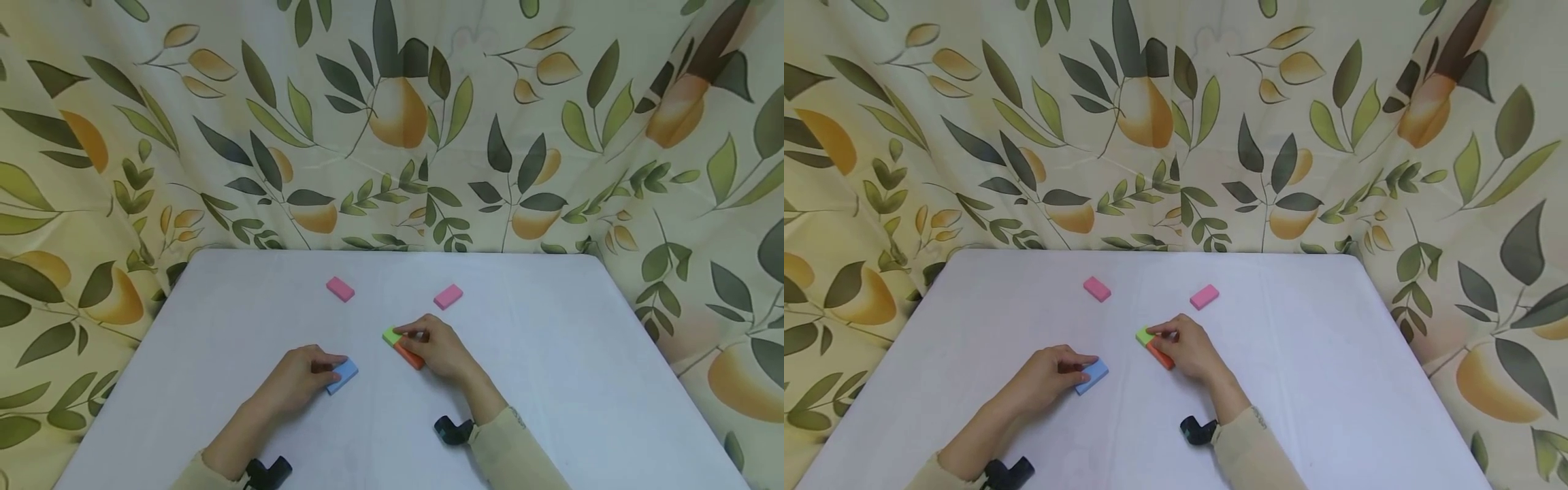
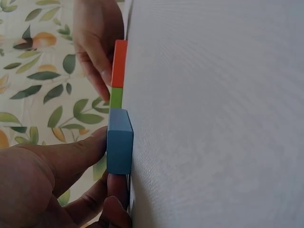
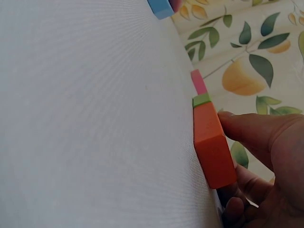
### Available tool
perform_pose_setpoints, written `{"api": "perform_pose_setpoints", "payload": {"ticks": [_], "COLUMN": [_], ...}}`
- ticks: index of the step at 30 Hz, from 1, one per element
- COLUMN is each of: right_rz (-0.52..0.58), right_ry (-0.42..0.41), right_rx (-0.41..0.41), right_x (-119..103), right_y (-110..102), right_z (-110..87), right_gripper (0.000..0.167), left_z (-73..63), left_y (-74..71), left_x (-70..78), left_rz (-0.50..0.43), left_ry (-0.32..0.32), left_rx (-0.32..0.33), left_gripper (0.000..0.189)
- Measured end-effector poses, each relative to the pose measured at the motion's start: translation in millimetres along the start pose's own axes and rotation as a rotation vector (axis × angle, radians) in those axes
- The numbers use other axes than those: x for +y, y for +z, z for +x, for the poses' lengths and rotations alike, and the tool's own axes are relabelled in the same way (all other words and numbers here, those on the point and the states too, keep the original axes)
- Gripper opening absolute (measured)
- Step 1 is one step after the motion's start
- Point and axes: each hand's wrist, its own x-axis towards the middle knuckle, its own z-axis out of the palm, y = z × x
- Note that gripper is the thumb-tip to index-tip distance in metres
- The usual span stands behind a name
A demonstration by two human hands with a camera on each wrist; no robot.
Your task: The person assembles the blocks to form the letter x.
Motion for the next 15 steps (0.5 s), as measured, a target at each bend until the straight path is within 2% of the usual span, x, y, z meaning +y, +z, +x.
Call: {"api": "perform_pose_setpoints", "payload": {"ticks": [15], "right_rz": [0.014], "right_ry": [0.006], "right_rx": [0.005], "right_x": [2.8], "right_y": [1.7], "right_z": [-0.6], "right_gripper": [0.023], "left_z": [2.7], "left_y": [2.0], "left_x": [2.2], "left_rz": [0.007], "left_ry": [0.023], "left_rx": [-0.011], "left_gripper": [0.031]}}
